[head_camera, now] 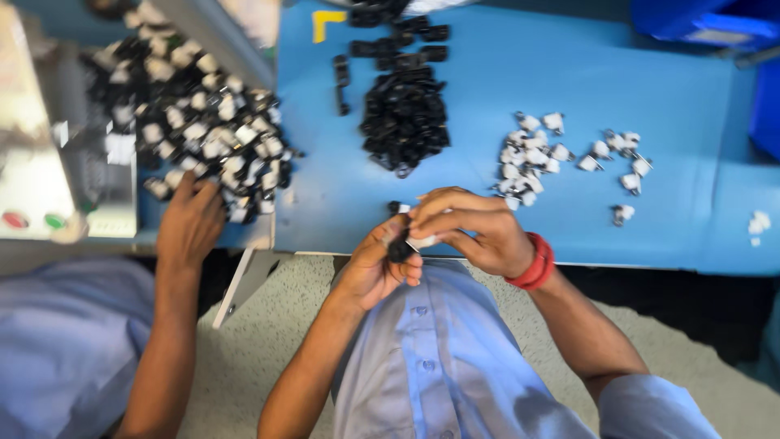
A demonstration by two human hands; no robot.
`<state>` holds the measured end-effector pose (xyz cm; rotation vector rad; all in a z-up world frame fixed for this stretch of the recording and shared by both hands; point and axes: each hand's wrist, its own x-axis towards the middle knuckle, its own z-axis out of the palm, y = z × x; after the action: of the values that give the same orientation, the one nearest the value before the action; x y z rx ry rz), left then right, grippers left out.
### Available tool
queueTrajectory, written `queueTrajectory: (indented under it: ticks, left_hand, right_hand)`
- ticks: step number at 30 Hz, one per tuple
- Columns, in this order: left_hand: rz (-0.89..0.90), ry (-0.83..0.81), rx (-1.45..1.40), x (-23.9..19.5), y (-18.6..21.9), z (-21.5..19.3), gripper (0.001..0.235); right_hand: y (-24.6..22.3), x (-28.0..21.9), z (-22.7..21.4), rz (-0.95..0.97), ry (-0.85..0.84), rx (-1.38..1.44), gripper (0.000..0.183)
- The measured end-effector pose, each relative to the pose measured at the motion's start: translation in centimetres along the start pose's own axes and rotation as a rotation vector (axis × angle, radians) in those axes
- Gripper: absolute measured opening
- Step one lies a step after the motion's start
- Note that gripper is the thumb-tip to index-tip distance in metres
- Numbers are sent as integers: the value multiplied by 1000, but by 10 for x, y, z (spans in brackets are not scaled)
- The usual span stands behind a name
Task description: The person assembles small electrical components by hand, repeatedly picking up black and white plastic parts from a blue workbench and snapping them together. The person places the assembled units into a pile on the table.
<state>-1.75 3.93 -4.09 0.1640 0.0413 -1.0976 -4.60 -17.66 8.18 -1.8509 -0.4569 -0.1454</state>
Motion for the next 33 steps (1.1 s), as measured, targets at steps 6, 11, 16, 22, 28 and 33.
queueTrajectory:
  ticks: [6, 11, 16, 22, 28, 33]
  left_hand:
    - [274, 51, 728, -22, 48, 15, 23]
    - [691, 220, 1554, -16, 58, 37, 20]
    - [637, 136, 1210, 4, 53, 54, 21]
    - [170, 201, 712, 32, 26, 54, 24]
    - [83, 178, 966, 61, 3, 58, 15]
    - [588, 150, 1798, 72, -5, 89, 9]
  right_hand:
    - [-25, 32, 34, 84, 33, -308, 28]
    - [-21, 34, 70, 263, 362, -441, 29]
    - [-11, 22, 61, 320, 462, -15, 33]
    - [2, -13, 24, 90, 425, -160, 34]
    - [11, -39, 1, 101, 412, -235, 31]
    - [15, -49, -10, -2, 503, -481, 35]
